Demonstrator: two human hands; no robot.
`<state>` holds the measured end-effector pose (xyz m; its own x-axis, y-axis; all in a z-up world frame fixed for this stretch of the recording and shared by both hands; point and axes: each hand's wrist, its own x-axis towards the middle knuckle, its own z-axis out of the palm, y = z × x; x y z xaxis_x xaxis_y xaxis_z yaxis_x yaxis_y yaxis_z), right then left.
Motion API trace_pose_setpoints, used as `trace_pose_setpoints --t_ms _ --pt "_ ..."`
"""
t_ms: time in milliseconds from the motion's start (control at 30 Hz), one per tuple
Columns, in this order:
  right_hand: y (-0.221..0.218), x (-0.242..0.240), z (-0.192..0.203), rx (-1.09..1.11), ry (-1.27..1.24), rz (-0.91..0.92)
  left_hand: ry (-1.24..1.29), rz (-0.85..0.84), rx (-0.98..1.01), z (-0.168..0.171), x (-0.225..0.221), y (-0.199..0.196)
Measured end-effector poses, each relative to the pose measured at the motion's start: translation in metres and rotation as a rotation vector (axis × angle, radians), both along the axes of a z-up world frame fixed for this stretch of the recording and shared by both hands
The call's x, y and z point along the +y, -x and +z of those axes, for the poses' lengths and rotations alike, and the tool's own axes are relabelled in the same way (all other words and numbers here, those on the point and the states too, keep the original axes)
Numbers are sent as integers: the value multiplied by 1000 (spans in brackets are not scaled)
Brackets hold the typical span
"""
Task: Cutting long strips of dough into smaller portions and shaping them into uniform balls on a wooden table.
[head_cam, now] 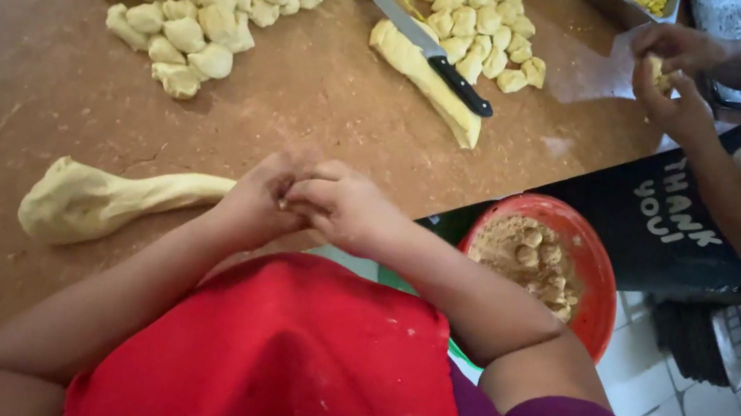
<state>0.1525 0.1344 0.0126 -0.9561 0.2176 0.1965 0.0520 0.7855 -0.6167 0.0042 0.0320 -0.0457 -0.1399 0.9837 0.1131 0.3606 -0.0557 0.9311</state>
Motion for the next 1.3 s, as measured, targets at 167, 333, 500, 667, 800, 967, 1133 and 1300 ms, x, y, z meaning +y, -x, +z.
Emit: trace_pose_setpoints --t_ms 167,333,500,667,800,967,1133,1300 --pt "-28 34 9 164 36 -151 -54 -17 108 -19 -9 -6" --pt "-20 11 0 302 10 -241 -57 -41 108 0 -5 -17" --pt "-6 28 -22 368 -12 -27 16 51 21 37 -14 -24" --pt "-6 6 -16 296 245 -245 94 121 67 15 -15 -12" --pt "2 -21 28 162 213 -204 48 80 136 9 -12 -1" --pt "23 4 -16 301 240 -189 38 14 210 21 -12 0" --pt "68 75 -80 -76 -121 -443 -31 -332 97 43 -38 -2" --pt "81 144 -108 356 1562 -559 108 192 129 14 -35 35"
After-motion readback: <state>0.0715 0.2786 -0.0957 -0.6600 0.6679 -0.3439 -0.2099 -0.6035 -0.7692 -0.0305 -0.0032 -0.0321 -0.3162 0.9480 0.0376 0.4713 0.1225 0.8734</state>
